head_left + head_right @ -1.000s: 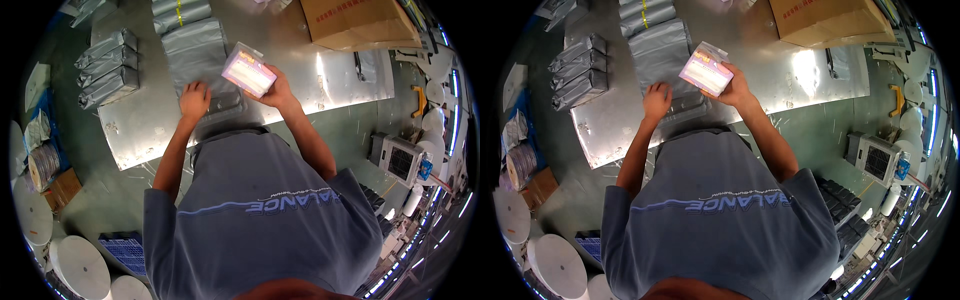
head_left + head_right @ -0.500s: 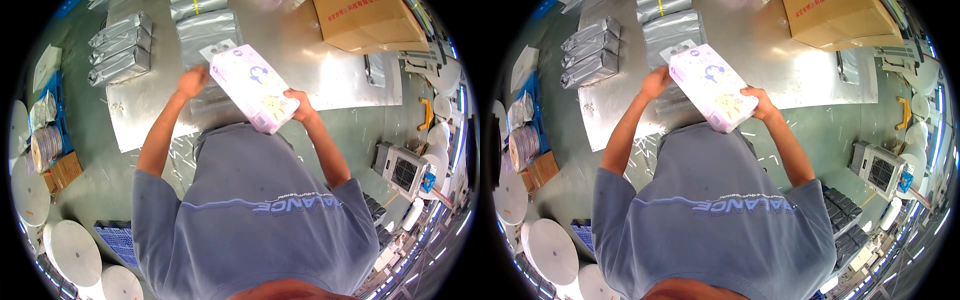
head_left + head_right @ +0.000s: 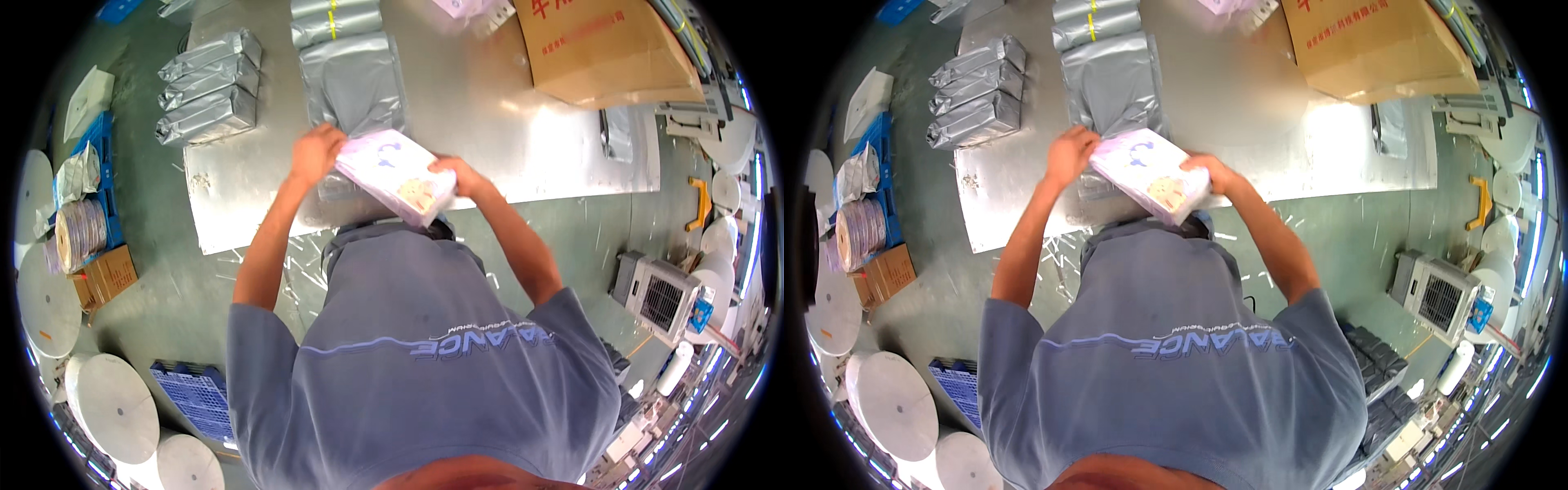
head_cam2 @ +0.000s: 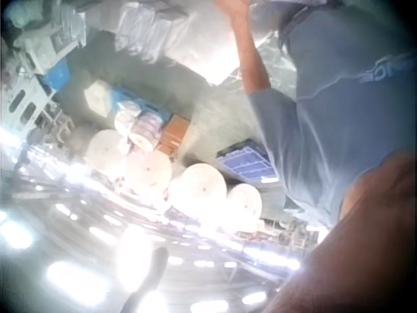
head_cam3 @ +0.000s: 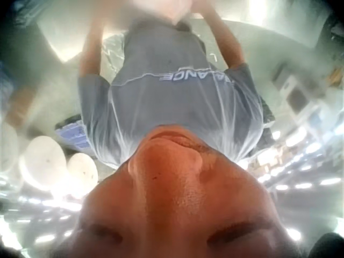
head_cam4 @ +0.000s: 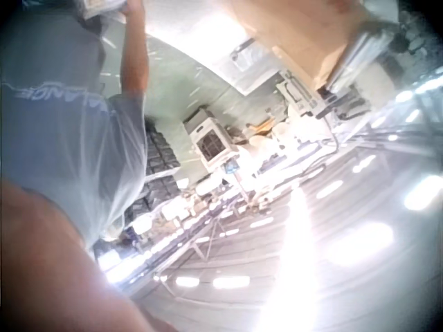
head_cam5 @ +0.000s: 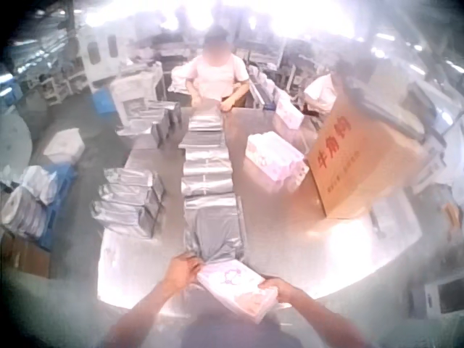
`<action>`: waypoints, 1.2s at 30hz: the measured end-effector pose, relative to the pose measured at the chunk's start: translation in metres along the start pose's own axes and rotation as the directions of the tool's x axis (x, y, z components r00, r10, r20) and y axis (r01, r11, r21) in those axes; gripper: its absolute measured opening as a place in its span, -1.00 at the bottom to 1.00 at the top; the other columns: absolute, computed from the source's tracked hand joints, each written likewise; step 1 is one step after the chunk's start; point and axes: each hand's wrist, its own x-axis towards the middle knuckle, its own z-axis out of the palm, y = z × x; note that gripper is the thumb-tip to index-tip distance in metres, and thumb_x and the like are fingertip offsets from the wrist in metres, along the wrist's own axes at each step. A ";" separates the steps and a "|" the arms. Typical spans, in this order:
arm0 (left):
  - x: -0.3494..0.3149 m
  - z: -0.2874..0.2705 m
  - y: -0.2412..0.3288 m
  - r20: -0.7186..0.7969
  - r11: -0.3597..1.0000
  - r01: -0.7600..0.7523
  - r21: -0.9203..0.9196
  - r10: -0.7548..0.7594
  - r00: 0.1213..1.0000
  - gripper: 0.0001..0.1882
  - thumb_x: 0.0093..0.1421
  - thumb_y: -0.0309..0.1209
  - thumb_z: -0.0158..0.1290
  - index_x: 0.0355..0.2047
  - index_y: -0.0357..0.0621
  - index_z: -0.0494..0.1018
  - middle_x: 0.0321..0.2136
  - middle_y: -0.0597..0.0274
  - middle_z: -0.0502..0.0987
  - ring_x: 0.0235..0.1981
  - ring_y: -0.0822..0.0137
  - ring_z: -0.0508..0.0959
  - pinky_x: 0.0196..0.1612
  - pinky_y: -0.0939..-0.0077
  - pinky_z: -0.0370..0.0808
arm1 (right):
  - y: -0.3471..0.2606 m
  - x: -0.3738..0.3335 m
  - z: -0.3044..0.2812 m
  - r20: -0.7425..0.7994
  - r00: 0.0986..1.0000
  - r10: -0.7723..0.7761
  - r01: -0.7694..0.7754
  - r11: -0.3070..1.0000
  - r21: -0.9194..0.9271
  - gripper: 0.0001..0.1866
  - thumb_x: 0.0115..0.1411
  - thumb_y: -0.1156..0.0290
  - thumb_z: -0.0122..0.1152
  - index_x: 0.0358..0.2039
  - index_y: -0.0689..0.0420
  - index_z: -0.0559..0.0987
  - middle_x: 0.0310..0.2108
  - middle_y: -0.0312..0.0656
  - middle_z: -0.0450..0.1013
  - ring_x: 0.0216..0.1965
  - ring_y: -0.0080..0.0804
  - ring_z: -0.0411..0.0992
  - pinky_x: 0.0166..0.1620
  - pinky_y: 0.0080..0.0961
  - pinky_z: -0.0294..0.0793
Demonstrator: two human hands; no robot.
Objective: The person repeatedly picks up small pink boxes and places them into silver shipping bags on a metal table. They fold the bags closed and move them to a stack. Coworkers are visible in the background performing similar tasks.
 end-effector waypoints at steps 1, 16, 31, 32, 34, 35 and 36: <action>-0.005 -0.005 0.015 -0.058 0.989 -0.089 0.121 0.097 0.994 -0.79 0.18 -0.44 0.21 -0.16 -0.02 0.64 -0.22 0.10 0.60 -0.28 0.08 0.63 -0.20 0.19 0.58 | 0.013 -0.008 -0.011 -0.021 0.998 -0.066 0.067 0.995 0.078 -0.27 0.14 0.35 0.26 0.31 0.35 0.36 0.18 0.08 0.49 0.16 -0.07 0.52 0.28 -0.17 0.45; -0.042 0.075 -0.012 0.033 0.883 0.462 0.089 -0.466 0.884 -0.81 0.21 -0.31 0.07 -0.33 -0.17 0.55 -0.37 -0.11 0.66 -0.27 -0.21 0.65 -0.16 -0.11 0.57 | 0.065 0.061 0.001 -0.226 0.553 -0.802 0.161 0.369 -0.915 -0.50 0.32 0.23 0.22 0.19 0.23 0.49 -0.12 0.01 0.60 -0.11 -0.09 0.58 -0.08 -0.18 0.58; -0.076 0.057 -0.003 -0.005 0.884 0.450 0.130 -0.453 0.892 -0.75 0.19 -0.30 0.14 -0.24 -0.23 0.56 -0.32 -0.14 0.63 -0.25 -0.18 0.63 -0.19 -0.06 0.56 | 0.026 0.061 -0.003 0.064 0.724 -0.686 0.070 -0.019 -0.997 -0.72 0.22 0.19 0.30 -0.48 0.13 0.59 -0.55 -0.08 0.57 -0.50 -0.14 0.56 -0.36 -0.21 0.51; -0.085 0.059 0.003 -0.058 0.873 0.389 0.293 -0.390 0.919 -0.74 0.20 -0.29 0.15 -0.18 -0.19 0.53 -0.32 -0.09 0.61 -0.27 -0.15 0.62 -0.22 -0.03 0.56 | 0.038 0.064 -0.004 0.034 0.711 -0.702 0.063 0.015 -0.998 -0.71 0.27 0.21 0.26 -0.49 0.15 0.58 -0.57 -0.11 0.57 -0.51 -0.21 0.55 -0.38 -0.25 0.51; -0.085 0.059 0.027 -0.215 0.910 0.263 0.320 -0.201 0.956 -0.72 0.23 -0.32 0.17 -0.09 -0.12 0.50 -0.21 -0.01 0.57 -0.18 -0.09 0.60 -0.17 0.03 0.57 | 0.058 0.072 -0.014 -0.132 0.750 -0.648 0.142 0.353 -0.925 -0.66 0.36 0.26 0.17 -0.52 0.17 0.55 -0.59 -0.17 0.56 -0.54 -0.37 0.53 -0.40 -0.34 0.51; -0.077 0.050 0.046 -0.258 0.945 0.159 0.285 -0.084 0.962 -0.74 0.24 -0.34 0.17 -0.09 -0.11 0.51 -0.18 0.04 0.56 -0.14 -0.05 0.59 -0.15 0.07 0.57 | 0.064 0.074 -0.017 -0.192 0.784 -0.590 0.187 0.519 -0.834 -0.63 0.41 0.28 0.13 -0.53 0.19 0.54 -0.60 -0.19 0.56 -0.55 -0.44 0.52 -0.42 -0.38 0.51; -0.065 0.053 0.060 -0.189 0.972 0.068 0.226 -0.025 0.982 -0.74 0.23 -0.35 0.18 -0.08 -0.10 0.51 -0.17 0.08 0.55 -0.11 -0.02 0.57 -0.13 0.09 0.57 | 0.069 0.073 -0.019 -0.186 0.839 -0.512 0.195 0.601 -0.776 -0.64 0.44 0.32 0.09 -0.51 0.20 0.56 -0.59 -0.20 0.56 -0.55 -0.46 0.51 -0.43 -0.42 0.50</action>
